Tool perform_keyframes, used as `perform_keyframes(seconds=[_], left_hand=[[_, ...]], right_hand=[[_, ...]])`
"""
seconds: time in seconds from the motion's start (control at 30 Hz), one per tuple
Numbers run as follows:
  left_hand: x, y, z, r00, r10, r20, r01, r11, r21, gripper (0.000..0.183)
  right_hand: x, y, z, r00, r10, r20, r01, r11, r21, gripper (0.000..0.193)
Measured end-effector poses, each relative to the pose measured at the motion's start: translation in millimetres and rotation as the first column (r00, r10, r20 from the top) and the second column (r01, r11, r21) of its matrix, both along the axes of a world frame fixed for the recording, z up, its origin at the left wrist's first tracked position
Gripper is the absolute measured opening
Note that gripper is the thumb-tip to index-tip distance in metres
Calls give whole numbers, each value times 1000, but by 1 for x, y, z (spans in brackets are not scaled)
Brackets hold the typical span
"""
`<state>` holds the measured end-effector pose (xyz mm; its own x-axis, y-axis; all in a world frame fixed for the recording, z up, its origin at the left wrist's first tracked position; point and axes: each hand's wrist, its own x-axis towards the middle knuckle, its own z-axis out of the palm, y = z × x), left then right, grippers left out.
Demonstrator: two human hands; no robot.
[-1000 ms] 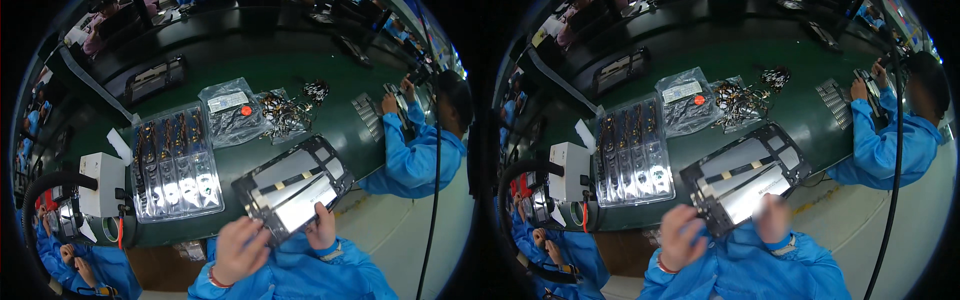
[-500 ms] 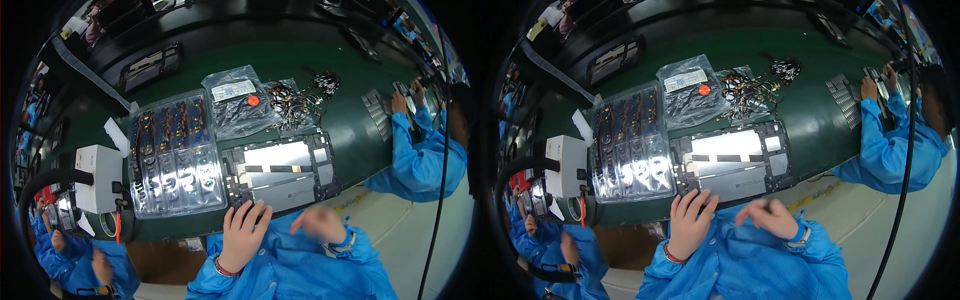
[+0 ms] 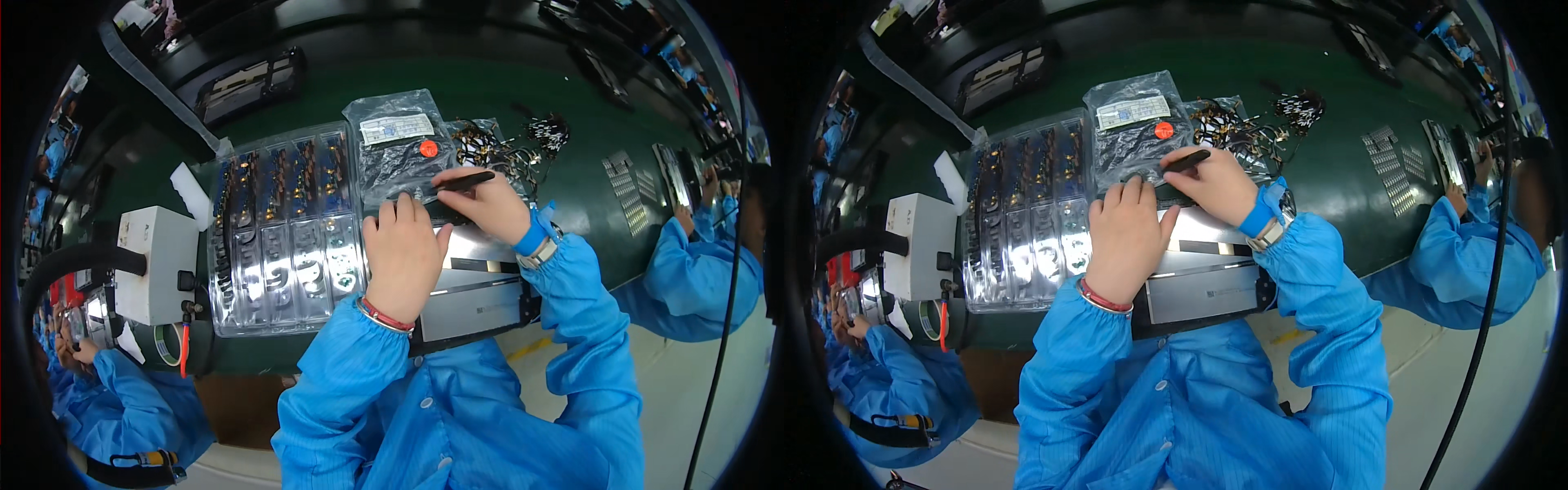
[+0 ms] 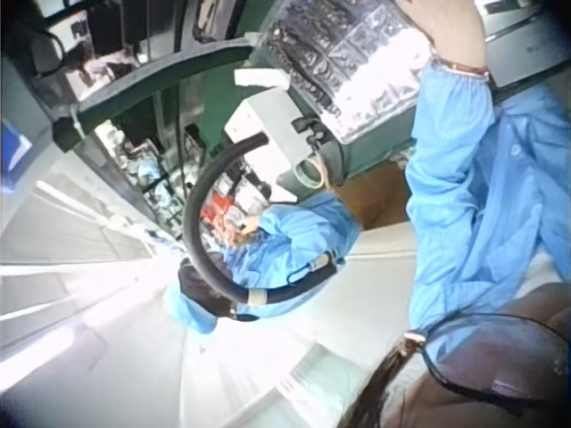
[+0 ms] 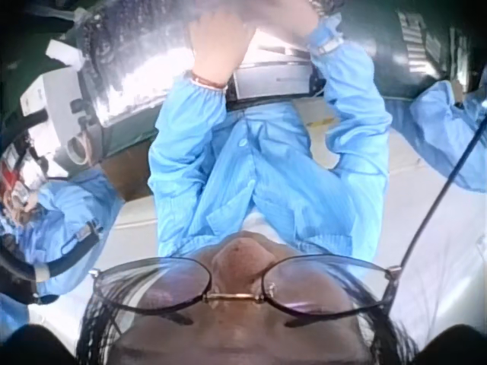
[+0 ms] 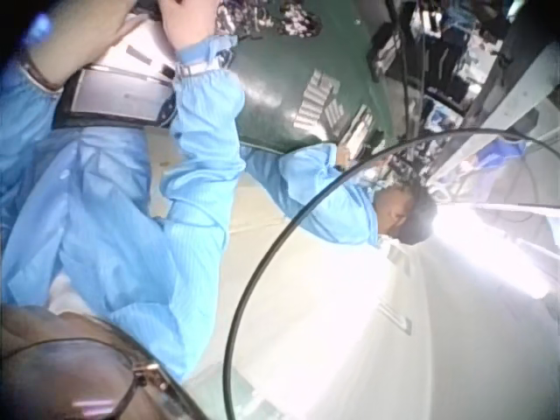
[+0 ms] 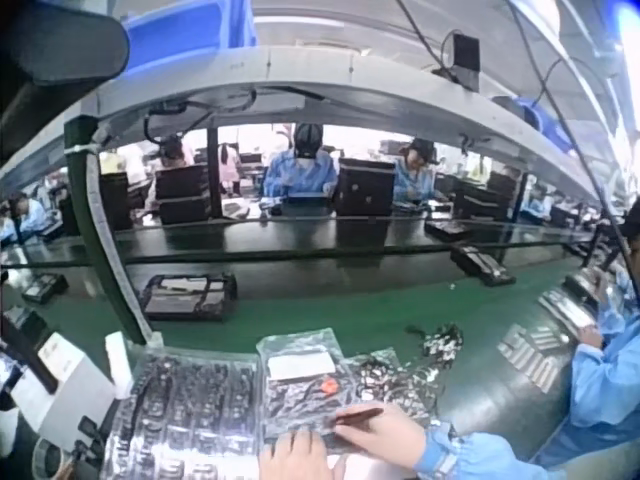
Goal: Assembling electronic components and ribbon cables inside a tablet device.
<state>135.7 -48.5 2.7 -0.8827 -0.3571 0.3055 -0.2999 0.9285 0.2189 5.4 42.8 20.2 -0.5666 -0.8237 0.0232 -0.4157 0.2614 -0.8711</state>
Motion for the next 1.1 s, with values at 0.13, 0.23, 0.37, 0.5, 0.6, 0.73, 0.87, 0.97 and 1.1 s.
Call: perform_keyframes(seconds=[0.13,0.23,0.37,0.5,0.6,0.73,0.87,0.97,1.1], left_hand=[[0,-2,0,999,31,-21,-31,999,20,35],[-1,-2,-4,994,52,-91,-50,998,23,34],[2,-5,3,990,73,-119,-62,994,89,30],[0,-4,3,991,75,-115,-59,990,131,30],[2,-5,1,993,84,-84,-71,988,140,30],[2,-4,0,993,81,-88,-66,985,160,33],[2,-4,-1,992,78,-97,-61,984,169,36],[1,-4,-2,991,78,-112,-59,985,161,35],[0,-1,-2,986,66,-151,-46,990,136,35]], right_hand=[[-8,-8,-11,992,-130,-6,126,970,-206,21],[-8,-10,-10,982,-181,47,185,973,-137,20],[-6,-10,-12,987,-76,-141,52,984,-169,22],[-4,-12,-10,982,-55,-183,32,992,-123,22],[-1,-16,-16,988,-88,-128,74,991,-113,21],[-2,-15,-14,974,-87,-211,65,992,-109,21],[-3,-16,-15,979,-76,-190,61,994,-87,21],[-2,-16,-14,982,-73,-172,62,996,-70,21],[0,-6,-7,985,-97,-141,83,991,-104,20]])
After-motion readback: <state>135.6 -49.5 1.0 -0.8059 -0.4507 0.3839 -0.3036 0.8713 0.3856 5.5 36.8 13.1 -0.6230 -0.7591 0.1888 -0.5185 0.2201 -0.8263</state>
